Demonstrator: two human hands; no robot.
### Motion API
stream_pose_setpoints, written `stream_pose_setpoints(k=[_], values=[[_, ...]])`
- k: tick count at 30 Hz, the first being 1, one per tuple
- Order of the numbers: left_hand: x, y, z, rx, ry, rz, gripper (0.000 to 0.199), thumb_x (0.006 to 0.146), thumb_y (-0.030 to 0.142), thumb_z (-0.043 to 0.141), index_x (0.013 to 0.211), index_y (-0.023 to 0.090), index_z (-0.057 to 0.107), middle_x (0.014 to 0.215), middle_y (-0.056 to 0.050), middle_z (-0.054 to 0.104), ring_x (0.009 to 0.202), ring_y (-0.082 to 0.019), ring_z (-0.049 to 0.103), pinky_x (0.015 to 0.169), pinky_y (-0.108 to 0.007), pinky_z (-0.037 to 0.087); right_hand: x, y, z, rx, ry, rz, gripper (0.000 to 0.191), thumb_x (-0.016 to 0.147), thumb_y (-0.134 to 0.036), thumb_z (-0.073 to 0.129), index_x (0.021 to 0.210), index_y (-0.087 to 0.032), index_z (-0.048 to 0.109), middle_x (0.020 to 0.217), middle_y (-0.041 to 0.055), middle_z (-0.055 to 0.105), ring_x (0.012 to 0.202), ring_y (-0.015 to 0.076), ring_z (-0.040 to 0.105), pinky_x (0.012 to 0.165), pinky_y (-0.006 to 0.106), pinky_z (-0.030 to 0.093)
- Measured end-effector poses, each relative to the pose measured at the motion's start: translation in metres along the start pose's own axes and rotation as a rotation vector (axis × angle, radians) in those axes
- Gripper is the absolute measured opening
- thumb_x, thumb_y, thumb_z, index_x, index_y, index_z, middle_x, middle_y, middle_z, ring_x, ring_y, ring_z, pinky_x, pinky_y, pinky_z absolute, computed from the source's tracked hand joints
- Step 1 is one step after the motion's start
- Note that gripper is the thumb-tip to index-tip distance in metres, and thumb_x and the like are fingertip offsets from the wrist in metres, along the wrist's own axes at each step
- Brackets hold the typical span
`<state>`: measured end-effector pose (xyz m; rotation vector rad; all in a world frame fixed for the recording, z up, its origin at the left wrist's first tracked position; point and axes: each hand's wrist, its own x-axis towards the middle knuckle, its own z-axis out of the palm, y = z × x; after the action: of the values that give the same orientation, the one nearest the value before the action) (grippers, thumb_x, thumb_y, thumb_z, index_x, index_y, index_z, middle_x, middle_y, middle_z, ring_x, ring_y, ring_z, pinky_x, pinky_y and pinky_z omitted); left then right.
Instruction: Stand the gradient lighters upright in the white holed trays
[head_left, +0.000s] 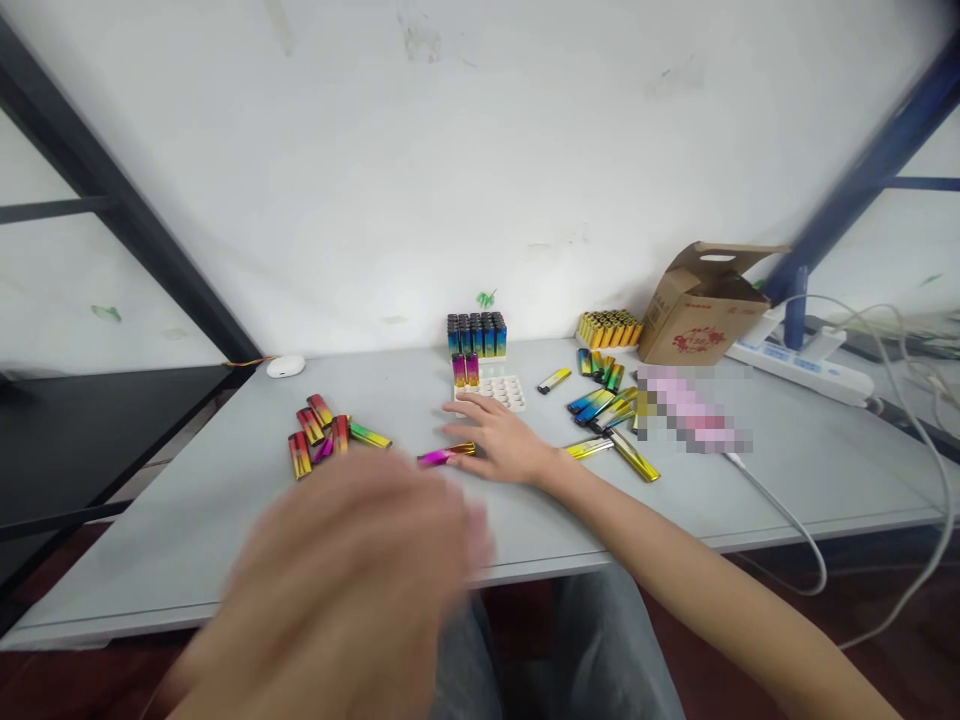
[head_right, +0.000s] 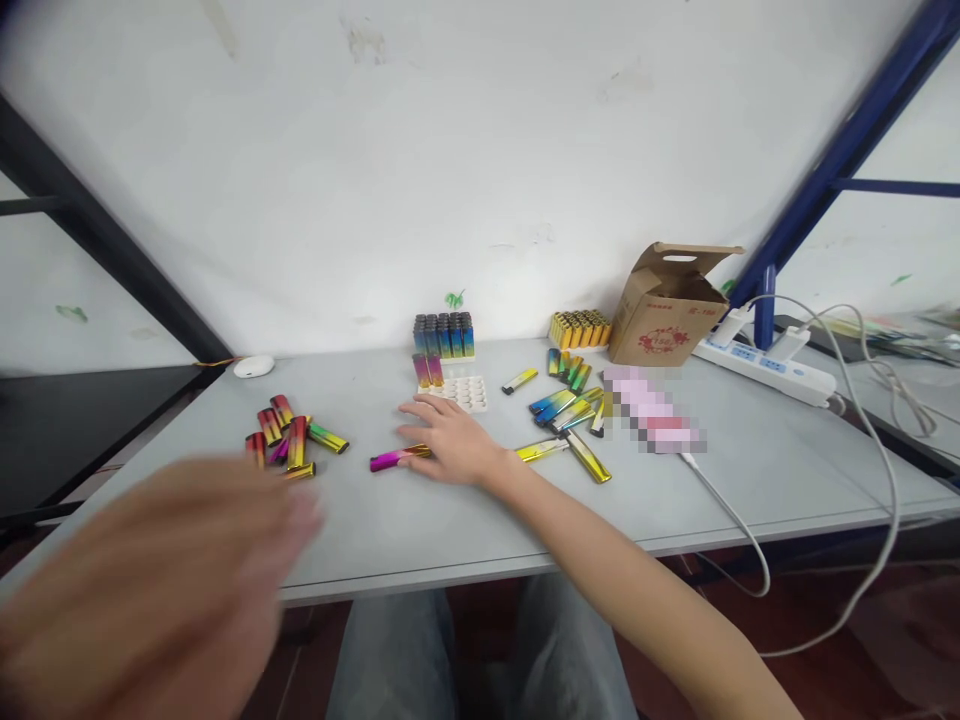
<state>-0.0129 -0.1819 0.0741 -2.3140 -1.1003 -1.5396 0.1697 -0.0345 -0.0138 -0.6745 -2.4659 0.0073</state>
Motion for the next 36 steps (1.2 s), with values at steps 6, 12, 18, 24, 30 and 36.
stream_pose_setpoints(k=[6,12,18,24,30,36], values=[[0.062,-0.121,0.106,-0.029,0.119,-0.235,0.025,0.089,0.025,0.041,0.086,0.018,0.065,0.087,-0.006,0.069,0.082,-0.016,0.064,0.074,-0.029,0.052,-0.001,0.013,-0.006,0.112,-0.045,0.030,0.016,0.088,-0.032,0.063,0.097,-0.019,0.069,0.119,0.0094,0.064,0.124,0.0277,0.047,0.104,0.043,0.039],[0.040,-0.148,0.118,-0.275,0.121,-0.355,0.037,0.096,0.036,0.036,0.086,0.016,0.065,0.079,-0.006,0.066,0.070,-0.015,0.061,0.068,-0.028,0.049,0.002,0.027,-0.029,0.624,0.290,0.441,0.025,0.090,-0.040,0.057,0.103,-0.018,0.063,0.091,0.0051,0.067,0.079,0.0172,0.060,0.073,0.030,0.047],[0.036,-0.128,0.123,-0.567,-0.135,-0.332,0.037,0.093,0.043,0.044,0.112,0.017,0.064,0.107,-0.011,0.066,0.086,-0.018,0.065,0.076,-0.031,0.052,0.008,0.024,-0.028,1.135,0.346,0.590,0.044,0.088,-0.060,0.051,0.082,-0.017,0.062,0.076,0.0023,0.061,0.064,0.0123,0.054,0.062,0.026,0.043],[0.033,-0.112,0.133,-0.666,-0.179,-0.372,0.032,0.091,0.041,0.051,0.106,0.017,0.067,0.122,-0.012,0.060,0.098,-0.019,0.062,0.086,-0.032,0.051,0.010,0.014,-0.017,1.261,0.191,0.611,0.054,0.086,-0.067,0.046,0.076,-0.016,0.061,0.069,0.0027,0.060,0.061,0.0126,0.054,0.059,0.026,0.041],[0.034,-0.103,0.133,-0.739,-0.054,-0.538,0.030,0.092,0.039,0.049,0.103,0.016,0.065,0.098,-0.009,0.068,0.088,-0.017,0.064,0.085,-0.031,0.050,0.010,0.018,-0.019,1.157,0.257,0.787,0.053,0.083,-0.066,0.049,0.088,-0.015,0.065,0.081,0.0073,0.068,0.068,0.0153,0.059,0.058,0.025,0.042],[0.039,-0.111,0.132,-0.873,0.035,-0.725,0.021,0.089,0.035,0.050,0.091,0.016,0.059,0.067,0.001,0.058,0.062,-0.012,0.059,0.066,-0.026,0.049,0.009,0.031,-0.022,0.992,0.420,0.850,0.037,0.081,-0.051,0.052,0.082,-0.016,0.065,0.073,0.0027,0.063,0.063,0.0132,0.055,0.058,0.024,0.041]])
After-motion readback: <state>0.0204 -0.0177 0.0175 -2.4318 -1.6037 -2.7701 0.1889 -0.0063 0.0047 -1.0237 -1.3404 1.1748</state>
